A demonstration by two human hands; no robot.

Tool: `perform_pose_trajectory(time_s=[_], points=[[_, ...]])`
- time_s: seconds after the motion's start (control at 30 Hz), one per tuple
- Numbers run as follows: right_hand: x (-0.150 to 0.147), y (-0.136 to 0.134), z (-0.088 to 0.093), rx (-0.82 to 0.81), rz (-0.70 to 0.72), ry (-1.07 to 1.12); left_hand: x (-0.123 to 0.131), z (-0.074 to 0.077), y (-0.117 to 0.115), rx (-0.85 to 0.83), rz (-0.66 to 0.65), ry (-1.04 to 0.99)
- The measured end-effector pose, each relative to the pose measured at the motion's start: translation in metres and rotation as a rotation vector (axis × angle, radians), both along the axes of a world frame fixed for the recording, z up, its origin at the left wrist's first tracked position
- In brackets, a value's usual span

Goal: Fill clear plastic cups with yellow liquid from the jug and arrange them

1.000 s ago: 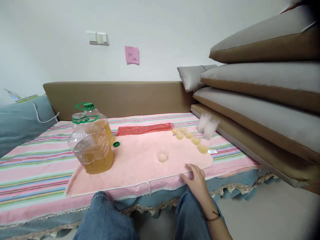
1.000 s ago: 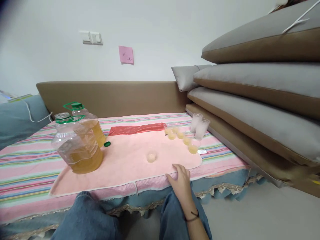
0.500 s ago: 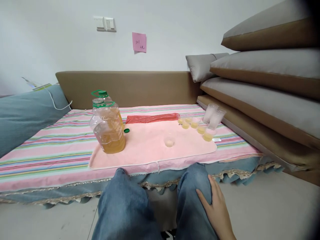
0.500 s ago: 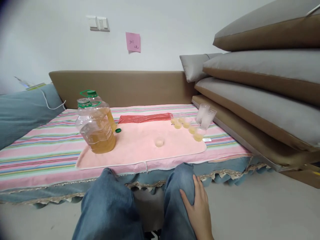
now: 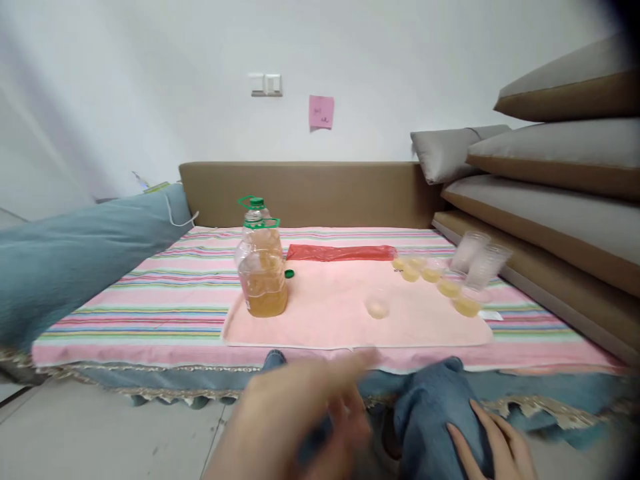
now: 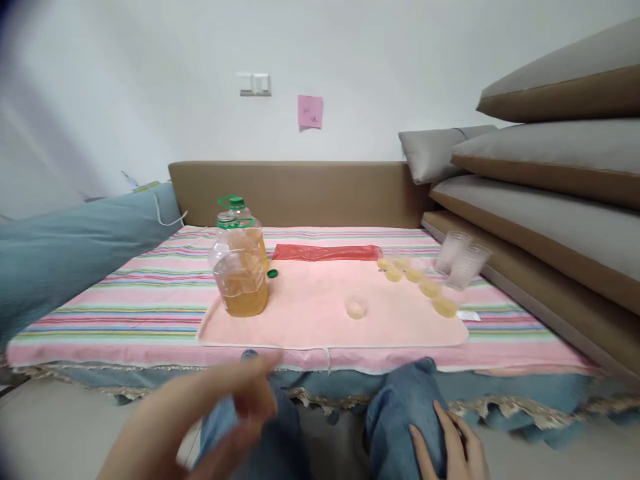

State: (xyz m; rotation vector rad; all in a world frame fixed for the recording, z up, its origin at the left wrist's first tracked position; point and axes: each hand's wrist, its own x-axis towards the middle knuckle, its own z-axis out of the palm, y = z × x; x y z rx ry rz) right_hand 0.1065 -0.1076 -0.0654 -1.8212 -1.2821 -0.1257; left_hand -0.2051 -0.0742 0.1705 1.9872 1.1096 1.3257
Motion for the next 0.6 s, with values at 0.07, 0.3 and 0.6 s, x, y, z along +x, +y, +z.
perform_pose_trajectory(time_s=[0.07, 0.3, 0.6], points=[[-0.013, 0.024, 0.015, 0.070, 0.136, -0.039, -0.004, 0.012, 0.036, 0.138, 0.189, -0.041], [-0.112, 0.148, 0.115, 0.149, 0.589, 0.096, -0.065, -0.043, 0.176, 0.174, 0.857, -0.539], [-0.236, 0.291, 0.116, -0.108, 1.089, 0.529, -0.093, -0.121, 0.231, -0.020, 0.677, -0.526]])
